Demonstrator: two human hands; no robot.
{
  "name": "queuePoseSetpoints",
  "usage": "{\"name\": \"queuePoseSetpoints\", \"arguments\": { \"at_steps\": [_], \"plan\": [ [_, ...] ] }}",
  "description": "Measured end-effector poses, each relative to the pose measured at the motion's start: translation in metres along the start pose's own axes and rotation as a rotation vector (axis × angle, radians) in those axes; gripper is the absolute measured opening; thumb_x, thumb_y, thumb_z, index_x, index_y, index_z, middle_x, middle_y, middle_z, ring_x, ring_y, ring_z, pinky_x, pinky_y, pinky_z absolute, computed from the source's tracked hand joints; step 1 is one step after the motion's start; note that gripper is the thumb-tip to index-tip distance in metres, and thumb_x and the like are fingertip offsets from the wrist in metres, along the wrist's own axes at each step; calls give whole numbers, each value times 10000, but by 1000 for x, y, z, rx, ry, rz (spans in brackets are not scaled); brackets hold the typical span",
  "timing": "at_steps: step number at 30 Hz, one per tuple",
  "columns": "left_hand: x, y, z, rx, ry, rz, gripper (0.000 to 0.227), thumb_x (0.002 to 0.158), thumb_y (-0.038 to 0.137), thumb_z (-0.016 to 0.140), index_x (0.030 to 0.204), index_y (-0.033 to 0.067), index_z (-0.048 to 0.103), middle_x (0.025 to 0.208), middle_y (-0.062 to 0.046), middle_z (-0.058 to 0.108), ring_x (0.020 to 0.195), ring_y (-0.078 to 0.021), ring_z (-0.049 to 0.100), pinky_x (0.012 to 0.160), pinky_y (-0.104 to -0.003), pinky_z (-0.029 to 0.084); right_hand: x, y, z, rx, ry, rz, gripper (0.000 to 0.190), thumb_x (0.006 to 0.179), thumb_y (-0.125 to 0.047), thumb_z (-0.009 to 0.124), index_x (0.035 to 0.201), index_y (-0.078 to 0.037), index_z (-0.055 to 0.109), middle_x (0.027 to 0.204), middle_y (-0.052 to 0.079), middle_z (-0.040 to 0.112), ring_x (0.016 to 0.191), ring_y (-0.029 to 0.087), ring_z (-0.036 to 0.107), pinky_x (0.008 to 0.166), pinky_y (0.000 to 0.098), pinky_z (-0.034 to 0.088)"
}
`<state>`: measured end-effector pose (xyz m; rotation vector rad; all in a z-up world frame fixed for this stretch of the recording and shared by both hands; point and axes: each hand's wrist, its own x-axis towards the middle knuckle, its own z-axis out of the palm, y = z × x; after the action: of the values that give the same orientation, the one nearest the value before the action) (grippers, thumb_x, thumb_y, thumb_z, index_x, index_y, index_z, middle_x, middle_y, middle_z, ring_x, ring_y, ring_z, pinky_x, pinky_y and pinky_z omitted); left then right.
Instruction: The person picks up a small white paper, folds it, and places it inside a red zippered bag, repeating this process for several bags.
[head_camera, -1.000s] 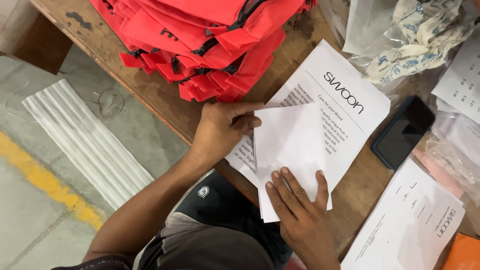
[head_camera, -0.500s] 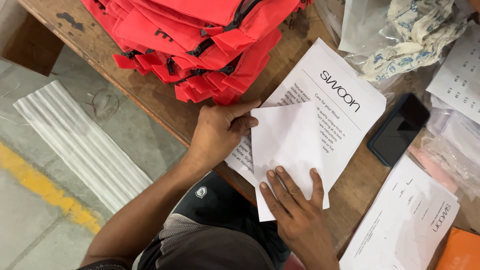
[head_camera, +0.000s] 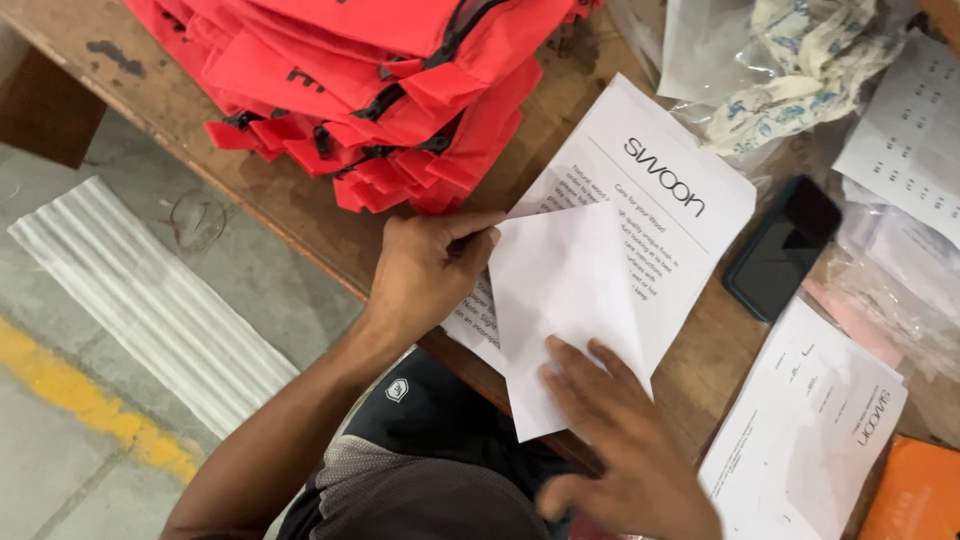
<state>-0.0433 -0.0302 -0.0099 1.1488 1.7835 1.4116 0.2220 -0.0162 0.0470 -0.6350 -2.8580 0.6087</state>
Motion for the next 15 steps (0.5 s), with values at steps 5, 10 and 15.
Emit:
{"name": "queuePoseSetpoints", "arguments": {
  "at_steps": [5, 10, 15],
  "plan": [
    [-2, -1, 1, 23, 3, 20, 188, 913, 94, 717, 1083, 55, 788, 686, -123, 737, 508, -102, 667, 502, -267, 521, 39, 26, -18, -110, -51, 108, 826, 894, -537, 585, 1477, 39, 483, 1571, 214, 454, 1470, 332, 403, 1210, 502, 294],
    [-5, 5, 0, 27, -16, -28, 196, 920, 97, 707, 1092, 56, 792, 638, -108, 724, 481, -95, 613, 486, -265, 499, 72, 63, 5, -356, -112, 61, 779, 947, -527, 541, 1460, 56, 472, 1548, 216, 442, 1478, 330, 383, 1215, 526, 265],
    [-5, -6, 6, 25, 42, 27, 191, 906, 82, 715, 1080, 25, 773, 684, -93, 725, 542, -53, 656, 524, -243, 524, 73, 80, 22, -376, 72, 115, 664, 1042, -449, 499, 1483, 48, 493, 1591, 196, 450, 1499, 348, 349, 1222, 575, 218]
  ]
}}
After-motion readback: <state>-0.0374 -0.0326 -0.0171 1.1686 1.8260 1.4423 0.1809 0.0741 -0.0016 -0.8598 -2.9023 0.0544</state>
